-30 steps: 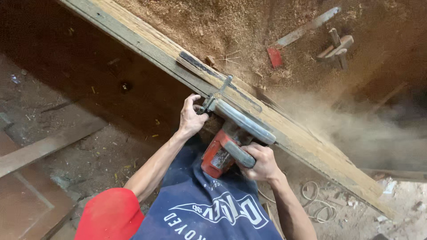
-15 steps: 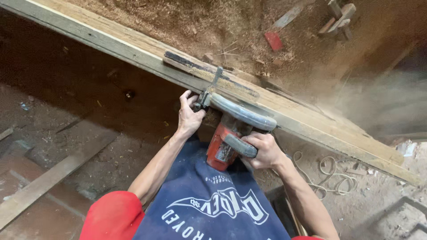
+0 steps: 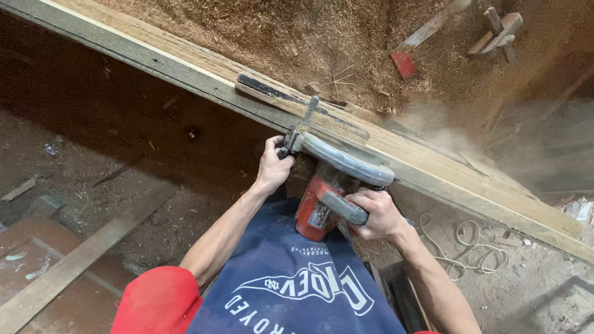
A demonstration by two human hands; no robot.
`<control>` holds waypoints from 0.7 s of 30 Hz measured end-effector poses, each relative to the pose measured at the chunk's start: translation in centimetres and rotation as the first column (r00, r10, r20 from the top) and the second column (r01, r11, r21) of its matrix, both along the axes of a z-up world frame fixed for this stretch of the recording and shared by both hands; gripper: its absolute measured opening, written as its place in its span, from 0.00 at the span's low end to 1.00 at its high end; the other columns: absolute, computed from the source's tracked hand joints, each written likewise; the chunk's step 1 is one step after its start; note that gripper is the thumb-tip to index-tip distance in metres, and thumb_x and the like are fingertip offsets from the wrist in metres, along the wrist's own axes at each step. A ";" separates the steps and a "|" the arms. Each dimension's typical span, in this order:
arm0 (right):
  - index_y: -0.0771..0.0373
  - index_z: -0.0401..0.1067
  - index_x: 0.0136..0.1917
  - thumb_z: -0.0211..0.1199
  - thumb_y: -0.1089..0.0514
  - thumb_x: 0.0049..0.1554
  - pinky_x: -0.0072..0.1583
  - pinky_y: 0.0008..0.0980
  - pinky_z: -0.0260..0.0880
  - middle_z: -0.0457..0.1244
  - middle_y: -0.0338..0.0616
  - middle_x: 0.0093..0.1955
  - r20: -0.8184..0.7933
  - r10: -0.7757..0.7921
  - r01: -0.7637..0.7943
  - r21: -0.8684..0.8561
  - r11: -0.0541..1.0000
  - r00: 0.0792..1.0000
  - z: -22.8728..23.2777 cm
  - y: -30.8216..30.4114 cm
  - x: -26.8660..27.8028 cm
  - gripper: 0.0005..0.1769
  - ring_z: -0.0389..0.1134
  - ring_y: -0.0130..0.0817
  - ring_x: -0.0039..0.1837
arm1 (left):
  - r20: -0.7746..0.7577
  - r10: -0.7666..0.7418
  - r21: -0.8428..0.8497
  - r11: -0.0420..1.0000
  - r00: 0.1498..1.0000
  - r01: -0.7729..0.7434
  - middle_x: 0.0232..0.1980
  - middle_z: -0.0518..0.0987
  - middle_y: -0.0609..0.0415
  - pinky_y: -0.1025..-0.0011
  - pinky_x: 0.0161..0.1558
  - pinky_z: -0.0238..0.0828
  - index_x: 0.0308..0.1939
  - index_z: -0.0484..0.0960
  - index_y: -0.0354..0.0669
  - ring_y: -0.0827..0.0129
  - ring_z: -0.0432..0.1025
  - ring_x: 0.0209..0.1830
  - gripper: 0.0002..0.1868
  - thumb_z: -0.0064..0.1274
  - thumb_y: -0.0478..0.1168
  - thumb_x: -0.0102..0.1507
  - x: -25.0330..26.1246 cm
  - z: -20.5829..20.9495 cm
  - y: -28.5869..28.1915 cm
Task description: The person uses a circular saw to cut a long wooden plank resting on a workbench. They guide the saw along the wood's length, generating sawdust, and then lift the cut piece to inspect the edge.
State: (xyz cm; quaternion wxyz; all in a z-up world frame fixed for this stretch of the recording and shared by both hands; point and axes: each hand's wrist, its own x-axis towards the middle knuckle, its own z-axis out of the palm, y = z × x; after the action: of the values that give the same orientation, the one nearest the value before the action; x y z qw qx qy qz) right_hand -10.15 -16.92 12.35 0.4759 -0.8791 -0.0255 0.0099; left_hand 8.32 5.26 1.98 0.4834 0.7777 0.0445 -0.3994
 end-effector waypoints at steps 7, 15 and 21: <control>0.66 0.78 0.48 0.68 0.62 0.37 0.43 0.37 0.76 0.70 0.53 0.42 0.006 0.008 -0.008 0.018 1.000 1.000 -0.3 1.2 1.3 0.22 0.74 0.46 0.42 | 0.033 -0.003 -0.010 1.000 0.999 0.003 0.47 0.79 0.45 0.71 0.41 0.73 0.70 0.58 0.39 0.69 0.74 0.41 0.38 0.54 0.31 0.57 1.2 -0.4 1.5; 0.66 0.78 0.49 0.71 0.61 0.36 0.44 0.39 0.76 0.70 0.53 0.43 -0.009 -0.002 0.002 0.030 1.000 1.000 -0.5 2.8 2.9 0.24 0.74 0.48 0.44 | 0.014 0.000 -0.030 1.000 1.000 0.001 0.48 0.79 0.42 0.71 0.41 0.72 0.71 0.57 0.39 0.69 0.74 0.41 0.38 0.54 0.31 0.58 3.2 0.0 2.9; 0.64 0.77 0.49 0.70 0.61 0.33 0.45 0.40 0.77 0.70 0.52 0.43 -0.049 0.001 0.000 0.022 1.000 0.999 -0.1 4.0 4.6 0.26 0.74 0.49 0.44 | 0.013 0.008 -0.033 0.999 1.000 -0.008 0.49 0.78 0.42 0.71 0.39 0.73 0.72 0.53 0.41 0.69 0.73 0.42 0.40 0.53 0.30 0.58 4.8 -0.1 4.1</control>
State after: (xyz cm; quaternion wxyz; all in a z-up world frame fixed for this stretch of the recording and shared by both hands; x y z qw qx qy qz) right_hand -5.51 -12.93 12.28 0.4860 -0.8733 -0.0143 0.0313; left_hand 13.12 9.36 1.83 0.4980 0.7720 0.0379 -0.3931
